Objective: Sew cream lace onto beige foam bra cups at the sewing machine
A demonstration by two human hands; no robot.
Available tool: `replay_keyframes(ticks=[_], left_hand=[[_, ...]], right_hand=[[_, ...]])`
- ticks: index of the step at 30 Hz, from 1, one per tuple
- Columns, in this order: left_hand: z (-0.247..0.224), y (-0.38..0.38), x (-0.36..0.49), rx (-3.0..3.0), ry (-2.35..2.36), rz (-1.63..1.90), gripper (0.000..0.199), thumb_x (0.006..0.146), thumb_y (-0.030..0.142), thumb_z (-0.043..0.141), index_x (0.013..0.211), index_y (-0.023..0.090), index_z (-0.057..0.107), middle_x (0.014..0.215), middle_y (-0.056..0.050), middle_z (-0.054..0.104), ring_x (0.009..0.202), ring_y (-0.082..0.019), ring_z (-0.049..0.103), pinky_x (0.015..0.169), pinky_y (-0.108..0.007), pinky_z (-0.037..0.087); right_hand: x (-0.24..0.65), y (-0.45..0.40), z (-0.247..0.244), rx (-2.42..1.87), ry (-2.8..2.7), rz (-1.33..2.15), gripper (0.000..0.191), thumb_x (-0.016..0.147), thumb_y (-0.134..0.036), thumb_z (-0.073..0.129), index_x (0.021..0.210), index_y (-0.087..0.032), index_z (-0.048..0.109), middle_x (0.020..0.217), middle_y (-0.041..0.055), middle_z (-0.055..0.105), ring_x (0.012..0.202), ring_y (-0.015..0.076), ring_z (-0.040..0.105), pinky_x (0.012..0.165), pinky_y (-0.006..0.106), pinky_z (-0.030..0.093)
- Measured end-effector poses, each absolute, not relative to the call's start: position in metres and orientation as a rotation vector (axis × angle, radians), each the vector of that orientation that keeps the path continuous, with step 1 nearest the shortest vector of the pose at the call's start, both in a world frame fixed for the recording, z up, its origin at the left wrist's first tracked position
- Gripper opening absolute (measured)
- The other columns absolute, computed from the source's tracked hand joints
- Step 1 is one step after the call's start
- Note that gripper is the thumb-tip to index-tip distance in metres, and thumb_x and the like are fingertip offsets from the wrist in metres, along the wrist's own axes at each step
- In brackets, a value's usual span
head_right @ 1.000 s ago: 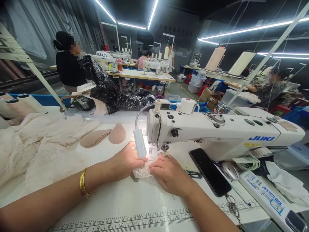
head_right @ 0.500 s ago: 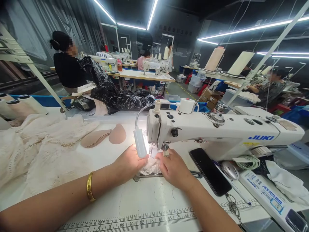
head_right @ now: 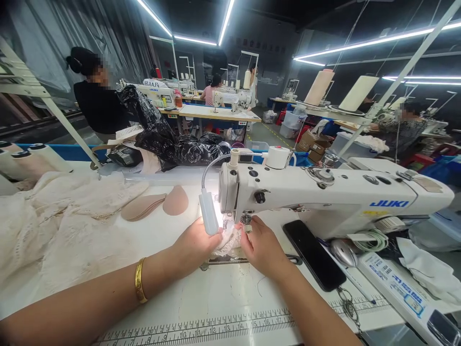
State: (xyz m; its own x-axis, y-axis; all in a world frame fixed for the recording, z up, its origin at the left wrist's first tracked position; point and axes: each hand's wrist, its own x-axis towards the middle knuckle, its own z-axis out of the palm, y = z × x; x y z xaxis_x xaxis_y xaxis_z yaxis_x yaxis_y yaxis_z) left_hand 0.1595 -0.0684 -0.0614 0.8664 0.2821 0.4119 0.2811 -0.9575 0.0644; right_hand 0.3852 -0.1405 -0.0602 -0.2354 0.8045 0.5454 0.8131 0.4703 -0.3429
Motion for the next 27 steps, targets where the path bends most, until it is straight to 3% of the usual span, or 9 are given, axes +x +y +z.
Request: replay_keyframes(ticks=[3, 7, 13, 20, 22, 25, 27], left_hand=[[-0.043, -0.07, 0.15, 2.999, 0.513, 0.541, 0.011, 0.086, 0.013, 0.063, 0.077, 0.017, 0.059, 0.078, -0.005, 0.058, 0.078, -0.021, 0.056, 0.077, -0.037, 0.044], [-0.015, -0.068, 0.139, 3.001, 0.474, 0.364, 0.015, 0.087, 0.033, 0.069, 0.082, 0.02, 0.065, 0.089, -0.006, 0.061, 0.088, -0.026, 0.055, 0.088, -0.046, 0.041], [0.002, -0.076, 0.14, 2.9, 0.61, 0.115, 0.022, 0.078, 0.034, 0.076, 0.085, 0.018, 0.062, 0.09, -0.006, 0.059, 0.081, -0.022, 0.053, 0.07, -0.033, 0.041], [0.006, -0.091, 0.126, 2.866, 0.575, 0.054, 0.033, 0.073, 0.029, 0.079, 0.098, 0.02, 0.061, 0.097, -0.006, 0.059, 0.083, -0.022, 0.052, 0.067, -0.03, 0.042], [0.001, -0.09, 0.128, 2.893, 0.614, 0.107, 0.037, 0.073, 0.034, 0.078, 0.104, 0.021, 0.062, 0.096, -0.006, 0.06, 0.084, -0.025, 0.053, 0.073, -0.035, 0.043], [-0.004, -0.087, 0.135, 2.937, 0.501, 0.161, 0.023, 0.075, 0.029, 0.073, 0.091, 0.019, 0.06, 0.098, -0.006, 0.063, 0.082, -0.023, 0.054, 0.08, -0.04, 0.042], [-0.006, -0.083, 0.137, 2.933, 0.405, 0.149, 0.018, 0.078, 0.025, 0.072, 0.084, 0.019, 0.056, 0.1, -0.005, 0.064, 0.077, -0.02, 0.053, 0.078, -0.038, 0.04]], right_hand=[[0.386, -0.143, -0.059, -1.343, -2.035, -0.002, 0.022, 0.097, -0.011, 0.045, 0.108, -0.022, 0.061, 0.106, 0.0105, 0.071, 0.099, 0.0273, 0.069, 0.074, 0.039, 0.059], [0.383, -0.145, -0.057, -1.32, -2.049, -0.038, 0.021, 0.098, -0.011, 0.044, 0.107, -0.021, 0.06, 0.097, 0.0086, 0.071, 0.083, 0.0239, 0.067, 0.066, 0.035, 0.055], [0.375, -0.15, -0.054, -1.289, -2.166, -0.113, 0.023, 0.098, -0.01, 0.043, 0.113, -0.023, 0.055, 0.08, 0.0029, 0.069, 0.069, 0.0226, 0.061, 0.066, 0.036, 0.051], [0.369, -0.156, -0.044, -1.03, -2.31, 0.059, 0.043, 0.097, -0.016, 0.053, 0.139, -0.026, 0.046, 0.107, 0.0056, 0.072, 0.099, 0.0244, 0.067, 0.085, 0.04, 0.051], [0.368, -0.155, -0.044, -1.009, -2.347, 0.118, 0.038, 0.098, -0.023, 0.059, 0.135, -0.026, 0.05, 0.112, 0.0056, 0.072, 0.103, 0.0249, 0.066, 0.088, 0.041, 0.05], [0.368, -0.152, -0.048, -1.195, -2.369, 0.159, 0.015, 0.1, -0.033, 0.062, 0.11, -0.023, 0.059, 0.098, 0.0049, 0.072, 0.088, 0.0237, 0.065, 0.08, 0.039, 0.05], [0.371, -0.15, -0.05, -1.334, -2.369, 0.168, 0.017, 0.102, -0.039, 0.06, 0.105, -0.022, 0.061, 0.102, 0.0072, 0.072, 0.088, 0.0248, 0.067, 0.08, 0.04, 0.052]])
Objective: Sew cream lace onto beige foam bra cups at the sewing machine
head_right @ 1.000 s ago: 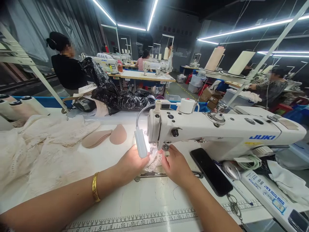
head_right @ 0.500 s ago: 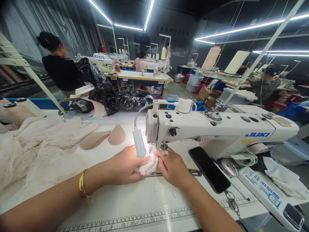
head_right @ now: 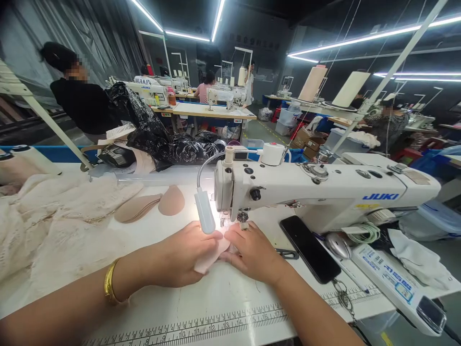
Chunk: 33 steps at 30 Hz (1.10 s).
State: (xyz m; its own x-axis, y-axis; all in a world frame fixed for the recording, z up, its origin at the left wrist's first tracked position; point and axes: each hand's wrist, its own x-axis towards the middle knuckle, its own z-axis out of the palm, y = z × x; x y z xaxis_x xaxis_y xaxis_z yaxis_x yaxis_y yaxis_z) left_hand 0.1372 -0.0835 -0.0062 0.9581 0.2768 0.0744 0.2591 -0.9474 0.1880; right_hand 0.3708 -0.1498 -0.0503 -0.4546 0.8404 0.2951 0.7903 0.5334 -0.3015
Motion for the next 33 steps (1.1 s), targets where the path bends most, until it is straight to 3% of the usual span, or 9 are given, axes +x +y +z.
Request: replay_keyframes(ticks=[4, 6, 10, 14, 23, 27, 33], left_hand=[[-0.01, -0.074, 0.135, 2.933, 0.511, 0.139, 0.02, 0.087, 0.032, 0.072, 0.088, 0.019, 0.057, 0.096, -0.004, 0.065, 0.077, -0.02, 0.055, 0.081, -0.04, 0.038], [-0.013, -0.069, 0.132, 2.969, 0.563, 0.16, 0.012, 0.087, 0.024, 0.07, 0.09, 0.019, 0.058, 0.095, -0.004, 0.065, 0.081, -0.022, 0.056, 0.083, -0.042, 0.037], [-0.02, -0.066, 0.13, 3.075, 0.569, 0.236, 0.021, 0.071, 0.002, 0.064, 0.083, 0.018, 0.056, 0.088, -0.005, 0.062, 0.08, -0.023, 0.055, 0.079, -0.041, 0.035], [-0.025, -0.064, 0.134, 3.099, 0.299, 0.336, 0.025, 0.068, -0.002, 0.062, 0.074, 0.018, 0.048, 0.084, -0.003, 0.061, 0.077, -0.019, 0.054, 0.079, -0.037, 0.038], [-0.042, -0.059, 0.137, 3.13, 0.258, 0.619, 0.021, 0.085, -0.001, 0.05, 0.08, 0.019, 0.052, 0.078, 0.002, 0.056, 0.073, -0.017, 0.051, 0.077, -0.035, 0.033], [-0.043, -0.062, 0.137, 3.105, 0.183, 0.622, 0.027, 0.078, -0.007, 0.049, 0.08, 0.019, 0.054, 0.075, 0.004, 0.055, 0.071, -0.015, 0.049, 0.084, -0.038, 0.031], [-0.038, -0.055, 0.137, 3.115, 0.261, 0.578, 0.024, 0.07, -0.008, 0.048, 0.068, 0.016, 0.046, 0.074, 0.002, 0.058, 0.069, -0.015, 0.052, 0.087, -0.041, 0.03]], right_hand=[[0.377, -0.145, -0.055, -1.521, -2.365, 0.101, 0.038, 0.104, -0.043, 0.056, 0.136, -0.022, 0.059, 0.128, 0.0129, 0.071, 0.109, 0.0309, 0.068, 0.09, 0.048, 0.054], [0.38, -0.144, -0.058, -1.559, -2.357, 0.051, 0.048, 0.103, -0.043, 0.057, 0.146, -0.021, 0.054, 0.131, 0.0152, 0.071, 0.113, 0.0332, 0.066, 0.087, 0.048, 0.054], [0.382, -0.143, -0.063, -1.388, -2.35, -0.038, 0.032, 0.104, -0.028, 0.054, 0.134, -0.023, 0.062, 0.121, 0.0107, 0.076, 0.111, 0.0309, 0.067, 0.09, 0.048, 0.053], [0.379, -0.142, -0.064, -1.322, -2.331, -0.062, 0.028, 0.102, -0.016, 0.05, 0.12, -0.025, 0.069, 0.113, 0.0083, 0.077, 0.103, 0.0274, 0.068, 0.09, 0.044, 0.054], [0.384, -0.142, -0.069, -1.369, -2.356, -0.094, 0.041, 0.093, -0.005, 0.048, 0.119, -0.025, 0.071, 0.106, 0.0067, 0.077, 0.103, 0.0274, 0.066, 0.088, 0.042, 0.053], [0.383, -0.142, -0.067, -1.476, -2.335, -0.098, 0.046, 0.091, -0.005, 0.046, 0.124, -0.026, 0.07, 0.109, 0.0073, 0.077, 0.103, 0.0277, 0.067, 0.089, 0.044, 0.053], [0.38, -0.139, -0.069, -1.586, -2.312, -0.072, 0.054, 0.094, -0.008, 0.041, 0.14, -0.025, 0.062, 0.129, 0.0102, 0.072, 0.108, 0.0285, 0.066, 0.091, 0.045, 0.054]])
